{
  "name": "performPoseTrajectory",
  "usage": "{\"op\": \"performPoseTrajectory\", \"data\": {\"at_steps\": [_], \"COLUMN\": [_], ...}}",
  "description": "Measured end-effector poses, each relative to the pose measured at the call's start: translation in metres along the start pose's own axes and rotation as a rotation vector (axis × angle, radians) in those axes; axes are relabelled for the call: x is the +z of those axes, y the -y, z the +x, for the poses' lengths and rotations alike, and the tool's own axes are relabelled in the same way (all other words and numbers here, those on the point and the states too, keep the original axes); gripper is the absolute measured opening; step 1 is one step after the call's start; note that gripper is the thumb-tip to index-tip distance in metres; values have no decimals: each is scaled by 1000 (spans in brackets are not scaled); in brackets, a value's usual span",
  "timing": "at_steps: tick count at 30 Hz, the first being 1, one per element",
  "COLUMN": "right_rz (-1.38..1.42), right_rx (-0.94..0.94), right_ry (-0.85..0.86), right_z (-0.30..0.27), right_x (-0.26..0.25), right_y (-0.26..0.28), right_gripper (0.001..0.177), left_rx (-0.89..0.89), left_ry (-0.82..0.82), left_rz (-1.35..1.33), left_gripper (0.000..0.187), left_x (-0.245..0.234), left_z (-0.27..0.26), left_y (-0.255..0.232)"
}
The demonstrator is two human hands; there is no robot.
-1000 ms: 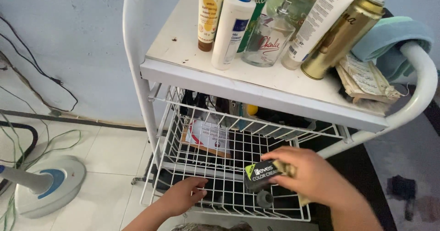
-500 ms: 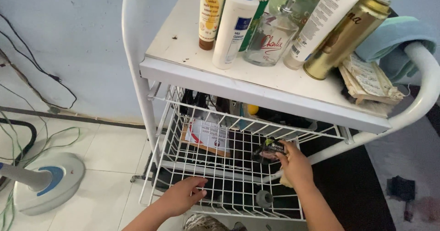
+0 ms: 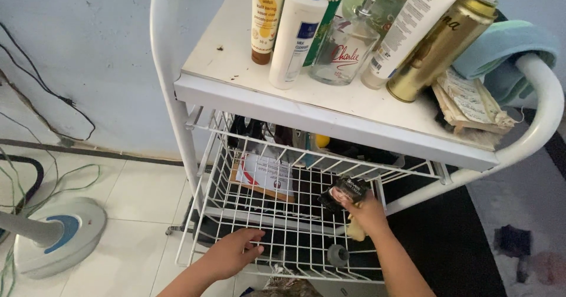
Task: Organizing and cleaning toiletries and accessories on a multi-tiered rolling cart.
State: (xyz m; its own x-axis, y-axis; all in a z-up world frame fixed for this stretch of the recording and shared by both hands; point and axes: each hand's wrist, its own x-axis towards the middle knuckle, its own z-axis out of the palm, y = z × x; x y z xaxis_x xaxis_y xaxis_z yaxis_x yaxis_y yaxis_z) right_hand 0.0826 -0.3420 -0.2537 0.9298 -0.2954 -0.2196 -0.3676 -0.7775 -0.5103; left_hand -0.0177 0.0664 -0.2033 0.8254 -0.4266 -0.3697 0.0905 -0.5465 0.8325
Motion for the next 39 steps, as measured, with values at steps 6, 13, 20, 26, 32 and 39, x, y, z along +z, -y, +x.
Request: {"op": "performPoseTrajectory", "data": {"at_steps": [6,13,20,26,32,39], "right_rz": [94,34,-58,-344,-51,125], "right_rx": [-83,-88,-90,-21,-16,92], "right_ry": [77,62,8,65,-61,-111], "right_z": [14,58,116,110,99,99], "right_x": [20,12,58,79,80,93], "right_y": [-15,-8,-38,-32,-33,-43], "right_gripper": [65,65,44,42,42,51], "left_rx": [-26,-7,-44,-25,-49,-31], "left_ry": [26,1,30,23,55,73], "left_rz": [9,-3,19,60,62,106], "left_gripper": [51,51,51,50,49,49], "left_x": [-5,-2,-2,1,1,0], "left_z": [-3,-4,-2,-3,-1,-3], "left_y": [-9,-8,-7,-9,-9,-12]}}
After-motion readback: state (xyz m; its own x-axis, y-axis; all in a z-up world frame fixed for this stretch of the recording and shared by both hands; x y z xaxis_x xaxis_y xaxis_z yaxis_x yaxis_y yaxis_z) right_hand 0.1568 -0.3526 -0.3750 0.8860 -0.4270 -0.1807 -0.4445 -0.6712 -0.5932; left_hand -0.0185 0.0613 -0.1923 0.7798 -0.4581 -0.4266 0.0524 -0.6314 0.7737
